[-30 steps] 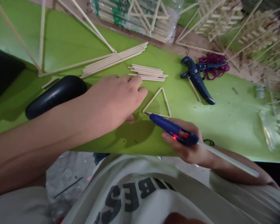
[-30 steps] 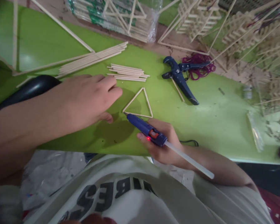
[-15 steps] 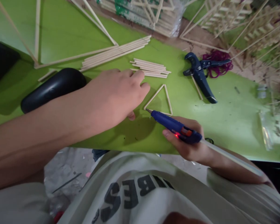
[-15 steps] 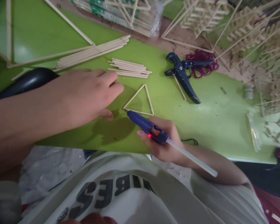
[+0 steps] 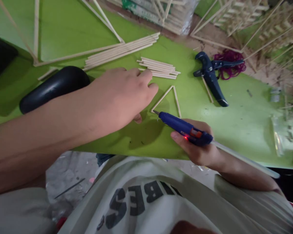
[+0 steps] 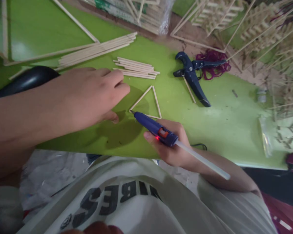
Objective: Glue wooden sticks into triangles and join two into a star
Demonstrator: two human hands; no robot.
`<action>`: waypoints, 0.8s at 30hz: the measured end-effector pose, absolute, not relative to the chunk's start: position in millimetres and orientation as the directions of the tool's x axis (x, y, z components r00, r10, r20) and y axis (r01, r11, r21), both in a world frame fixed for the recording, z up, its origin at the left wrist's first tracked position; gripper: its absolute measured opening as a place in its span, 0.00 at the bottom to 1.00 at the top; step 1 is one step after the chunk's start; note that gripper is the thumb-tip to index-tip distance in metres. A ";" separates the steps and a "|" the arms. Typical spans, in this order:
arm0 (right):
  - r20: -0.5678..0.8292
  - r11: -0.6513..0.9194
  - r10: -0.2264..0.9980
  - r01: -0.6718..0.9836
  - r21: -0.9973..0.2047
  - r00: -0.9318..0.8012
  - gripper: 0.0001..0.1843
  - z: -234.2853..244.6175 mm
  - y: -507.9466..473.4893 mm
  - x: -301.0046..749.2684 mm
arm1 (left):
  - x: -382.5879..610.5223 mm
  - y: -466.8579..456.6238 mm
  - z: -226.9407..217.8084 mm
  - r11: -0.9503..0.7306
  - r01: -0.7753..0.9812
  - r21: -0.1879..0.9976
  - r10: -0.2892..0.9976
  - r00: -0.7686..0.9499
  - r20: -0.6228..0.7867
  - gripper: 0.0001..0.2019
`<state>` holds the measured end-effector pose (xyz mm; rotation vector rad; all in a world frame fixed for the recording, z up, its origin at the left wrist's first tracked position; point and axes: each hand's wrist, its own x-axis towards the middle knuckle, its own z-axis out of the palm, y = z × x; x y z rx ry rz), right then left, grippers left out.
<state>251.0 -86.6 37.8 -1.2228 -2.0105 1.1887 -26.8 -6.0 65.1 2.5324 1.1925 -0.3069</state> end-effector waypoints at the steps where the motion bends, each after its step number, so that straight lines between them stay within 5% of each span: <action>1: -0.026 0.212 0.880 0.442 -0.872 -0.474 0.25 37.2 -86.6 251.5 | -24.7 -5.6 67.3 -0.615 0.775 0.148 0.699 0.622 -0.353 0.20; 5: -0.055 0.196 0.872 0.450 -0.871 -0.486 0.24 35.2 -87.1 253.4 | -19.7 -4.6 72.5 -0.677 0.736 -0.006 0.671 0.614 -0.416 0.23; 15: -0.016 0.256 0.861 0.461 -0.850 -0.508 0.24 35.0 -86.7 253.8 | -28.7 -8.0 65.3 -0.641 0.750 0.164 0.698 0.658 -0.283 0.21; 24: -0.020 0.248 0.850 0.434 -0.866 -0.526 0.24 34.3 -86.0 254.2 | -20.9 -6.3 78.7 -0.690 0.724 -0.002 0.667 0.634 -0.392 0.17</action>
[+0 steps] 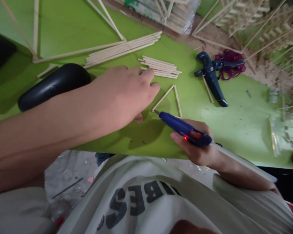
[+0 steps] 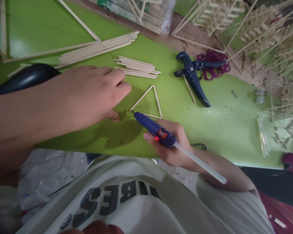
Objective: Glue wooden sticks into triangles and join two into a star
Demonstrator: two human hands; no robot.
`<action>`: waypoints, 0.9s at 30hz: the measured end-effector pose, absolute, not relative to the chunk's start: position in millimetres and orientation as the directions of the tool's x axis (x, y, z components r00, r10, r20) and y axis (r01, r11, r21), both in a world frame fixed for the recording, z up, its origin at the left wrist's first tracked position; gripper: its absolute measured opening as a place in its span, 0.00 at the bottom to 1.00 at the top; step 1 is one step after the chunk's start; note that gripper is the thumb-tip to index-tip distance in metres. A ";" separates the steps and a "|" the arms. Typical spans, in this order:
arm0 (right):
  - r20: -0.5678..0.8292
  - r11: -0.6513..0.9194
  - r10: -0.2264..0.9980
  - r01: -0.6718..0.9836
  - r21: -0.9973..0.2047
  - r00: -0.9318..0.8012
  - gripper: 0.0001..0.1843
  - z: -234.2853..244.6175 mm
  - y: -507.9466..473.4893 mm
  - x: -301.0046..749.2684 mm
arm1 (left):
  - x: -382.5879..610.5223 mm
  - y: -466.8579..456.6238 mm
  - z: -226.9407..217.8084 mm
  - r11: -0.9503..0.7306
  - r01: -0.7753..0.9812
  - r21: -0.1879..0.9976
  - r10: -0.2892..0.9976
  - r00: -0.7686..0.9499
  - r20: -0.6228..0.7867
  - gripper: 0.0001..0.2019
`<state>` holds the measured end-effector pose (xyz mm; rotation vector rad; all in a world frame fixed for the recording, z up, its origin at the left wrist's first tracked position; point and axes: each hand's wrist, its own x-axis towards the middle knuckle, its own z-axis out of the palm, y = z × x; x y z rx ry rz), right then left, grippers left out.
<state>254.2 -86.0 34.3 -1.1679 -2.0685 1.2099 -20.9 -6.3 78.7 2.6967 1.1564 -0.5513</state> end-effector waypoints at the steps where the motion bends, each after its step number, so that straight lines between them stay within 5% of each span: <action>1: -0.020 0.248 0.848 0.431 -0.868 -0.529 0.24 34.6 -85.6 253.7 | -19.8 -5.9 80.5 -0.692 0.721 -0.022 0.662 0.623 -0.416 0.19; 27: -0.053 0.218 0.853 0.446 -0.868 -0.519 0.25 30.2 -88.0 258.2 | -17.7 -4.8 81.2 -0.652 0.756 0.057 0.662 0.604 -0.444 0.23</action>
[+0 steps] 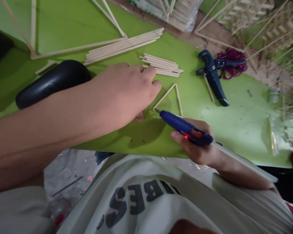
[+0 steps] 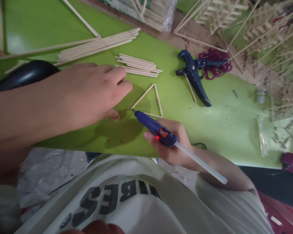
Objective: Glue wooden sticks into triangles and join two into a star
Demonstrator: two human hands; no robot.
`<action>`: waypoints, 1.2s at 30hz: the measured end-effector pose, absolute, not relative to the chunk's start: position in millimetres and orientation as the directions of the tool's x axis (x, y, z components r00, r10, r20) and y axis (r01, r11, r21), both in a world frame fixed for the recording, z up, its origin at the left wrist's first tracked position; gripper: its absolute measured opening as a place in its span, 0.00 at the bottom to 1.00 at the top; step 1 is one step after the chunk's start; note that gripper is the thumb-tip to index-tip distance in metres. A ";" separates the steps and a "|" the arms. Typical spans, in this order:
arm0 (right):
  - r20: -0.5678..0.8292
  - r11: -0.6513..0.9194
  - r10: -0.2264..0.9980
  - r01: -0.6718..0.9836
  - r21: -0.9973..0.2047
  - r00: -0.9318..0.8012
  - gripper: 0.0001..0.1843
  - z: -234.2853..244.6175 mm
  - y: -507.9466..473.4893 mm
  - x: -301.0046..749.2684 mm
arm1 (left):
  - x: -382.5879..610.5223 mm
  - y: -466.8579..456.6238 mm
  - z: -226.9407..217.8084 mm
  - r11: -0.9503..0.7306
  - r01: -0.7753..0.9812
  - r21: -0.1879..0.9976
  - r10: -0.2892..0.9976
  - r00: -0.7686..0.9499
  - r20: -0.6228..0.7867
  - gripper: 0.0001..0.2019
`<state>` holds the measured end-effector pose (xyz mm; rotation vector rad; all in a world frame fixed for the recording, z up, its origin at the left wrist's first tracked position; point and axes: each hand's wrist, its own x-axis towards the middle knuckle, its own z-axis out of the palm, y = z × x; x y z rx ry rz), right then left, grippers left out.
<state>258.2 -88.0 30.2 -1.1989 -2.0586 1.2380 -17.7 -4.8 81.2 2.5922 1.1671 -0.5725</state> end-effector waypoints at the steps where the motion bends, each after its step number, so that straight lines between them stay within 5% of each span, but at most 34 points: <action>1: -0.050 0.220 0.854 0.447 -0.867 -0.518 0.25 30.6 -87.7 257.8 | -17.5 -4.5 80.7 -0.653 0.756 0.047 0.660 0.599 -0.453 0.24; 36: -0.068 0.205 0.847 0.442 -0.873 -0.527 0.25 32.7 -87.8 259.0 | -15.3 -3.8 83.2 -0.674 0.739 0.013 0.642 0.594 -0.485 0.25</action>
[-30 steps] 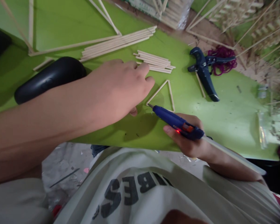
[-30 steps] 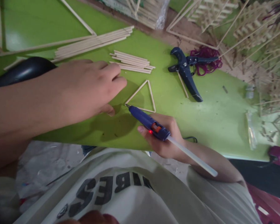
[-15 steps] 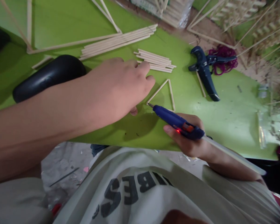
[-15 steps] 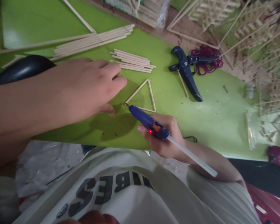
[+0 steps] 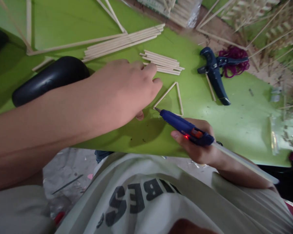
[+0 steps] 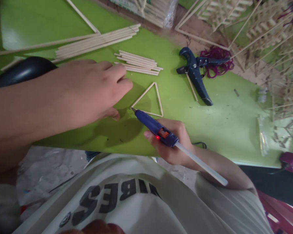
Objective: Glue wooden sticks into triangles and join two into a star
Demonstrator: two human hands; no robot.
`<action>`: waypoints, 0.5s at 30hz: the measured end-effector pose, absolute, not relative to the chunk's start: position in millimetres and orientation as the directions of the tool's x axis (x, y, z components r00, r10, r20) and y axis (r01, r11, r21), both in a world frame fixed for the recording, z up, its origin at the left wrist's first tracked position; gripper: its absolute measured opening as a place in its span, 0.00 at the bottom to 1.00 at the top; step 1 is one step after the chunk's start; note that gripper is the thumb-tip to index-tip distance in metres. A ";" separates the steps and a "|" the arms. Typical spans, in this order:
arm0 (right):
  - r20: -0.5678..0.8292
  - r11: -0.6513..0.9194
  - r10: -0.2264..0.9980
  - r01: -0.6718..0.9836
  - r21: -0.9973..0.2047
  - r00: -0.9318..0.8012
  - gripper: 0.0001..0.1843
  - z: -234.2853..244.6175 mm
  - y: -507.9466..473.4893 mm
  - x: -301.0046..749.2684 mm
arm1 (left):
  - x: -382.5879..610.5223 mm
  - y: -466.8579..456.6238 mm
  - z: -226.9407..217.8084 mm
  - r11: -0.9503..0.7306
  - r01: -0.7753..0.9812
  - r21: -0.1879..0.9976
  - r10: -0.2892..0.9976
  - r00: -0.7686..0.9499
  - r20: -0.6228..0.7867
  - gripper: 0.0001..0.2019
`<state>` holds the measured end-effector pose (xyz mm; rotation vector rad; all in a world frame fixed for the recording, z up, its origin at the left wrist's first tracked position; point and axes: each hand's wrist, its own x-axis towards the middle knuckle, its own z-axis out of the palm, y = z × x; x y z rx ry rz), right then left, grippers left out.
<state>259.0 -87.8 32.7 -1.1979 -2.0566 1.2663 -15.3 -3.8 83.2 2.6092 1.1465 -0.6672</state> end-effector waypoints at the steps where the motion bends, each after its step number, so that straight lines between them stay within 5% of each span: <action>1: -0.063 0.207 0.848 0.440 -0.874 -0.525 0.25 32.8 -87.8 259.3 | -15.5 -4.1 83.1 -0.678 0.735 0.015 0.640 0.600 -0.480 0.25; 15: -0.073 0.199 0.849 0.444 -0.874 -0.524 0.25 33.6 -88.0 259.5 | -16.8 -4.8 78.0 -0.671 0.741 0.032 0.652 0.610 -0.449 0.25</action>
